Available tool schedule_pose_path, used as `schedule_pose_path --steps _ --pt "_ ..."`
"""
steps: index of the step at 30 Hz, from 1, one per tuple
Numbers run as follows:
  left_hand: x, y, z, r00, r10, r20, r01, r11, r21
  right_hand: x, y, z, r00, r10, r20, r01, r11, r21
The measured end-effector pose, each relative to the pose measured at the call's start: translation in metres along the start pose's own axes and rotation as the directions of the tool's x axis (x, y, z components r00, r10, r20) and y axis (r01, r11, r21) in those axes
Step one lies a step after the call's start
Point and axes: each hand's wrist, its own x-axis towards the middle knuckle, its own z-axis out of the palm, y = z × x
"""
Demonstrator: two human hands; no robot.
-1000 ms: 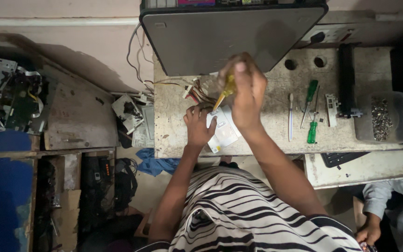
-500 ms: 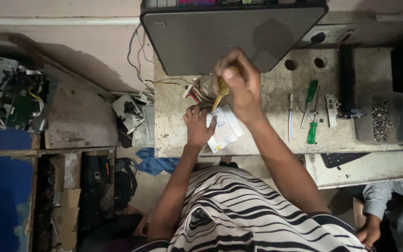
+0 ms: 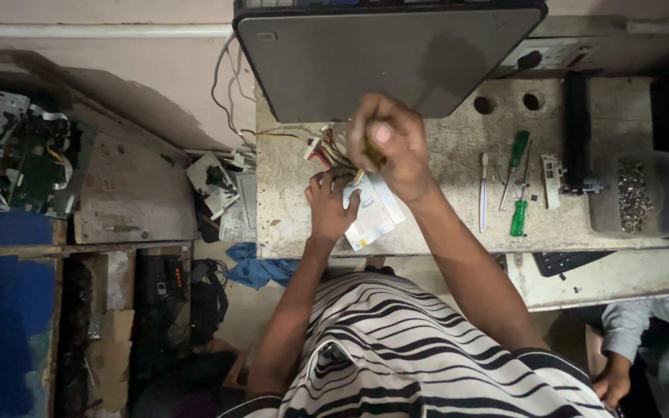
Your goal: The person uses a yellow-handled screwdriver to repeatedly tighten screws on a small white rectangular electronic component placed on a workbench. The person holds the component steady with the left hand while turning the screwdriver with the right hand.
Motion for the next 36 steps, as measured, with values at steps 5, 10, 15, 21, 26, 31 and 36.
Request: schedule_pose_path --steps 5,10,15,21,26,31,36 --pt "0.000 0.001 -0.002 1.000 0.007 -0.017 -0.008 1.000 -0.011 -0.012 -0.006 0.010 0.988 -0.081 -0.134 0.065 0.991 -0.118" --pt "0.001 0.003 -0.004 1.000 -0.002 0.001 0.003 1.000 -0.017 -0.019 0.000 0.019 0.924 -0.119 -0.363 0.049 0.979 -0.197" --pt "0.000 0.003 -0.003 1.000 -0.015 0.001 0.015 1.000 -0.027 -0.007 0.003 0.001 0.991 -0.025 -0.131 0.014 0.997 -0.081" --pt "0.002 0.000 0.000 0.999 -0.030 0.019 0.030 1.000 0.000 0.001 -0.005 -0.006 0.998 0.038 -0.052 -0.039 0.999 -0.021" --pt "0.000 0.001 -0.001 1.000 -0.005 0.006 0.005 1.000 -0.011 -0.007 -0.015 0.013 0.984 -0.037 -0.176 -0.004 0.974 -0.229" --pt "0.000 0.001 -0.002 1.000 -0.012 0.007 0.012 1.000 0.001 -0.021 -0.011 0.023 0.942 -0.093 -0.322 0.017 0.972 -0.233" --pt "0.000 0.003 -0.004 1.000 -0.007 0.005 0.007 1.000 -0.030 -0.011 -0.001 -0.003 0.996 0.019 0.084 -0.013 0.998 -0.066"
